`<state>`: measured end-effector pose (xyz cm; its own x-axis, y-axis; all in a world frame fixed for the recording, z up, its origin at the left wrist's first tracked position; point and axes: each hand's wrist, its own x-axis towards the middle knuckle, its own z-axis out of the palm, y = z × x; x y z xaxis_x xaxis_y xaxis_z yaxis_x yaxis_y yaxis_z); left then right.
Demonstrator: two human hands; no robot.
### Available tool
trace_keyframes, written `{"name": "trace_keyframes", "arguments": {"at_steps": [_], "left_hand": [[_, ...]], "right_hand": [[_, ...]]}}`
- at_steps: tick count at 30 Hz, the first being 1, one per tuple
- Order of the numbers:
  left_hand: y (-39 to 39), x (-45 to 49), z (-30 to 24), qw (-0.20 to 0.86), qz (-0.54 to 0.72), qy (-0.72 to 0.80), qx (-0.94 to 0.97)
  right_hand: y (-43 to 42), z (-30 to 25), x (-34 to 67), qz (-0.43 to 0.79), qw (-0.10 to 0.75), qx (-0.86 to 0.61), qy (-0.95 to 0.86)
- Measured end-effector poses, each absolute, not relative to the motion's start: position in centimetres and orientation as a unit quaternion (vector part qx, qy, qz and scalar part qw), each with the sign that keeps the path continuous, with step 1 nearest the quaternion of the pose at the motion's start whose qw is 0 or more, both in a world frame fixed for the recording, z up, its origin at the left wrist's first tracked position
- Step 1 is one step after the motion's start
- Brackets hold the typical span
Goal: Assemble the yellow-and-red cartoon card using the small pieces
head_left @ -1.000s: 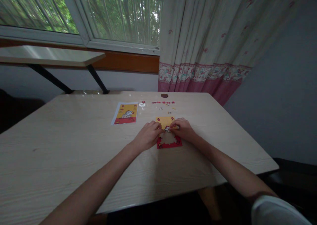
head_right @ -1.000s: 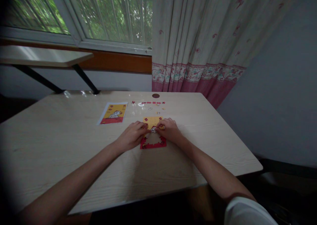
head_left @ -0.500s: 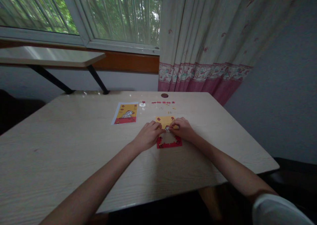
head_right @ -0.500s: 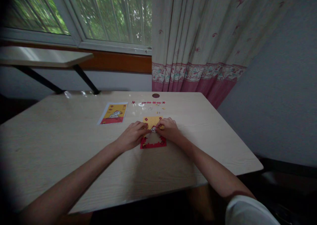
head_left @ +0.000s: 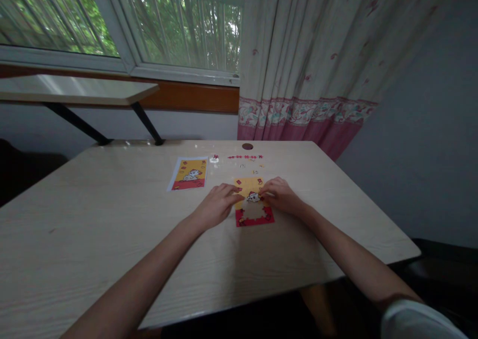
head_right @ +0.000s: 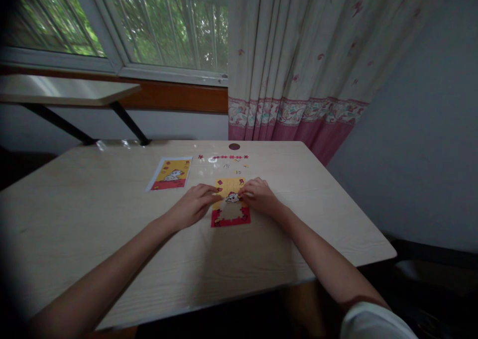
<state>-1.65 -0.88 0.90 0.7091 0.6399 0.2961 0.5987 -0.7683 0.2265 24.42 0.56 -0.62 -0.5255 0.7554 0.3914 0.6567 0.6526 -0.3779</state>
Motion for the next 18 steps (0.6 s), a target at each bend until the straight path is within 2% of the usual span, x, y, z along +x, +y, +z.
{"name": "trace_keyframes", "arguments": {"at_steps": [8,18], "left_hand": [[-1.41,-0.54,0.59,0.044,0.141,0.334,0.931],[-1.18,-0.91,0.41,0.051,0.143,0.329,0.932]], "right_hand": [[-0.35,0.01,23.70,0.103,0.236,-0.360,-0.897],[0.07,-0.87,23.72,0.113,0.273,-0.338,-0.894]]}}
